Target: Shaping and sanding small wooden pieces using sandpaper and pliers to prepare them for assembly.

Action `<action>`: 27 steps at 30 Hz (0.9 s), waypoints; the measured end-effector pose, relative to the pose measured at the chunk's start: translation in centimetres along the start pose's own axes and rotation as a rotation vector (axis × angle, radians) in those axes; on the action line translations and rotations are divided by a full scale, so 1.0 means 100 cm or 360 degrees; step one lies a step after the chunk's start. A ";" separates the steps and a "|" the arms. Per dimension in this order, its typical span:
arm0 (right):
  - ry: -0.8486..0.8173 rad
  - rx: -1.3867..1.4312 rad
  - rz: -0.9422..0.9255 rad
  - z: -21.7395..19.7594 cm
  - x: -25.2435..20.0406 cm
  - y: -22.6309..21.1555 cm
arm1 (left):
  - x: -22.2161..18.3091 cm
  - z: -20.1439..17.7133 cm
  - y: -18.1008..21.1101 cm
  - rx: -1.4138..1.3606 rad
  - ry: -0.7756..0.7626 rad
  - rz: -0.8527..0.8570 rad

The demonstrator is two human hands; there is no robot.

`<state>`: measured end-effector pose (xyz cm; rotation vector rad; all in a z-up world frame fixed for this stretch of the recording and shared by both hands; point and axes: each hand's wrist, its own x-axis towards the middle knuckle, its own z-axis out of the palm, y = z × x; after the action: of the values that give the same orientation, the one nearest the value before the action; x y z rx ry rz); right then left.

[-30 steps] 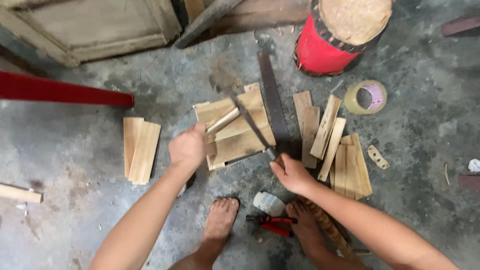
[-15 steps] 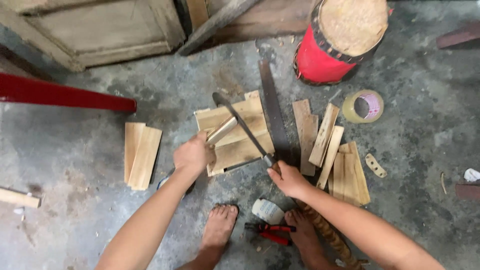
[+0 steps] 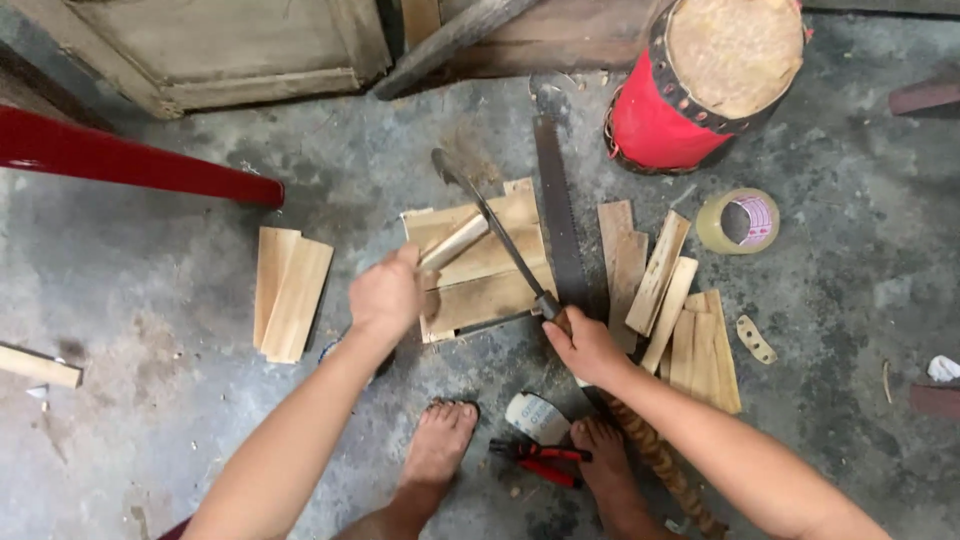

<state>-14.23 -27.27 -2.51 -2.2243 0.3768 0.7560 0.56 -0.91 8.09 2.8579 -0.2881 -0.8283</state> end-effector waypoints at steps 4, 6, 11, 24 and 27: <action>-0.0011 -0.0045 0.0043 0.005 0.003 0.004 | 0.011 0.035 -0.014 -0.0026 -0.0007 -0.0046; -0.0052 -0.0074 0.0059 -0.006 -0.002 -0.002 | 0.016 0.035 -0.020 -0.0046 -0.0045 -0.0031; 0.0061 -0.0056 0.0123 -0.030 -0.007 -0.004 | 0.003 0.004 -0.036 -0.0260 0.0087 -0.0061; 0.0498 -0.0203 0.0545 -0.045 -0.031 0.089 | -0.034 0.019 -0.059 -0.1110 0.0169 -0.0223; 0.0517 -0.0314 0.0592 -0.044 -0.013 0.131 | -0.041 0.021 -0.055 -0.1270 0.0148 -0.0267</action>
<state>-19.71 -39.37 -6.57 -2.5033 0.9307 0.6382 -3.18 5.19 7.35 2.1668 0.2510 -0.6353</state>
